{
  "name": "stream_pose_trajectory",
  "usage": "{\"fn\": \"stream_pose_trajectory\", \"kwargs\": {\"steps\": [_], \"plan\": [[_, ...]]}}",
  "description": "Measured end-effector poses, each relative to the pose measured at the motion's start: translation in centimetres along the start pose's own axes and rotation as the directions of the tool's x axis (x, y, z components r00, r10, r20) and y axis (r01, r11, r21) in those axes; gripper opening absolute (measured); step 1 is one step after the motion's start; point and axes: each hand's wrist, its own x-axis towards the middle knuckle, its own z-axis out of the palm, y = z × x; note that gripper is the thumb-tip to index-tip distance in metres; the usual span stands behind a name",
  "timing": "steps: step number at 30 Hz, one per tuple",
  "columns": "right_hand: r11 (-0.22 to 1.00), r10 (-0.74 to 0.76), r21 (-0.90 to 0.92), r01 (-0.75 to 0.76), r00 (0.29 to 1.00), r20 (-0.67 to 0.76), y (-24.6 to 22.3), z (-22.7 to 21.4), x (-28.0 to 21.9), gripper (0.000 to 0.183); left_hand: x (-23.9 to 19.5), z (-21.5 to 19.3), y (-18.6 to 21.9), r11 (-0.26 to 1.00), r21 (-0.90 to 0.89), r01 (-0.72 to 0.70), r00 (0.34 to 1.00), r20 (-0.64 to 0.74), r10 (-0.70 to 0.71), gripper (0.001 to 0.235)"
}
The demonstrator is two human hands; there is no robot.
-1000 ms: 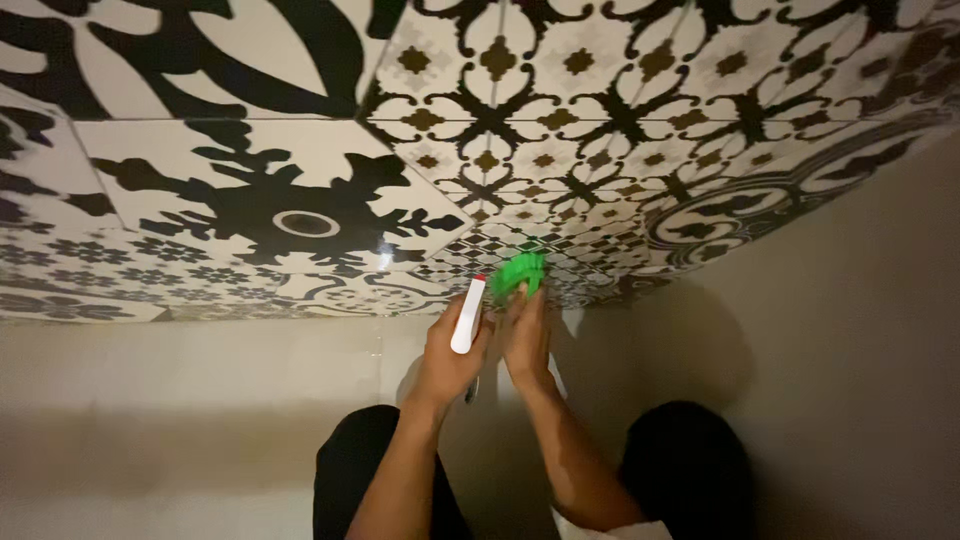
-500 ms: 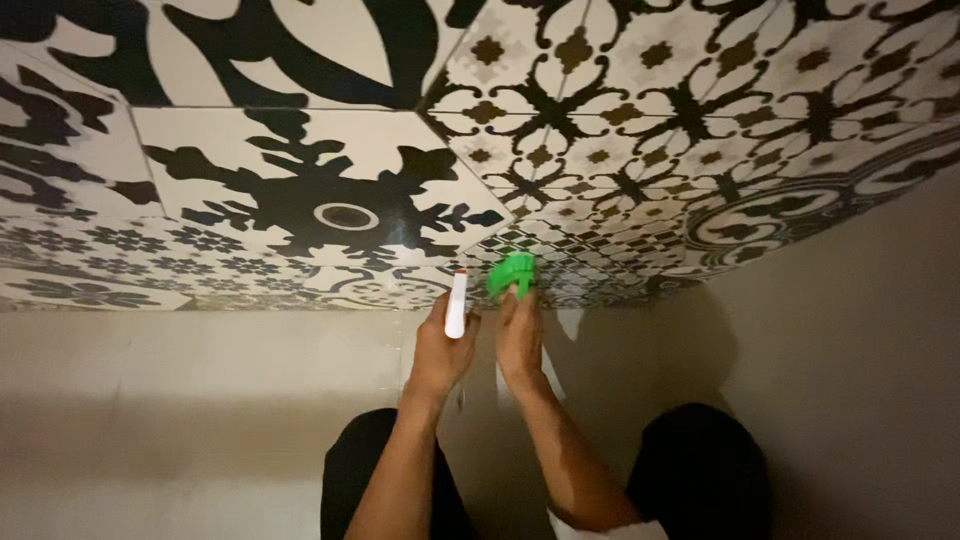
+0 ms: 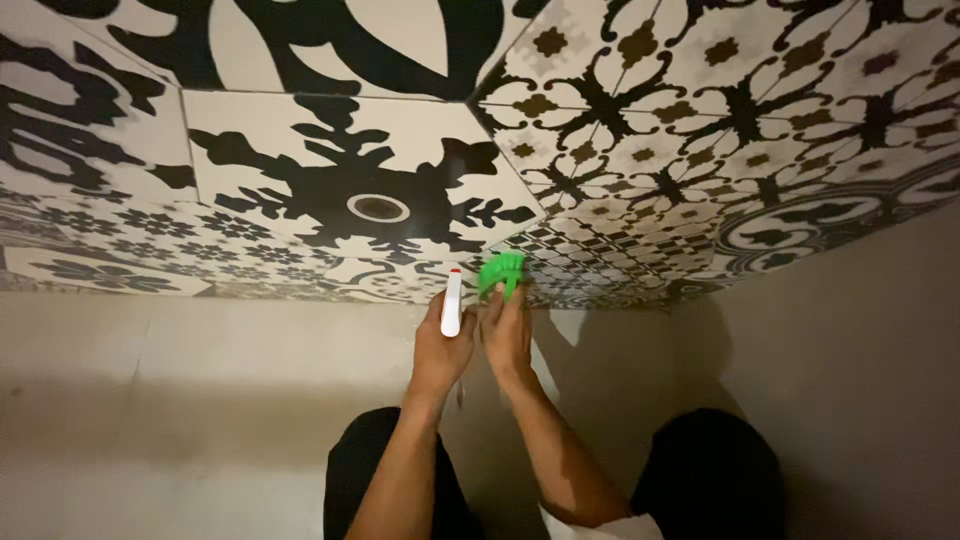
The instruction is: The person sprays a cleaning solution onto the patterned tiles and wipes them with a green cloth.
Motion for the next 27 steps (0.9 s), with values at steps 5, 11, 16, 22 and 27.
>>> {"fn": "stream_pose_trajectory", "kwargs": {"steps": [5, 11, 16, 22, 27], "plan": [[0.999, -0.042, 0.023, 0.042, 0.999, 0.002, -5.0, -2.1, 0.9, 0.032, -0.2, -0.2, 0.1, 0.999, -0.028, 0.018, 1.0, -0.014, -0.018, 0.05], [0.989, 0.03, 0.142, -0.046, 0.993, 0.113, -4.4, -1.1, 0.4, 0.044, 0.2, -0.1, -0.3, 1.0, -0.012, -0.008, 1.0, -0.023, 0.007, 0.052], [0.906, 0.318, 0.198, -0.374, 0.91, 0.266, -2.7, -2.1, -0.8, 0.049, 1.4, 1.9, -3.8, 0.987, 0.11, -0.12, 0.993, 0.013, 0.12, 0.04], [0.998, 0.032, 0.049, -0.035, 0.998, 0.056, 0.5, -4.0, 0.9, 0.039, 1.9, 3.8, -5.4, 0.974, -0.009, -0.227, 0.968, 0.109, 0.226, 0.029], [1.0, 0.01, 0.018, -0.01, 1.0, -0.004, -0.4, -3.6, -0.1, 0.032, 1.8, 3.2, -2.8, 0.99, 0.14, -0.029, 0.981, 0.195, 0.001, 0.042]]}}
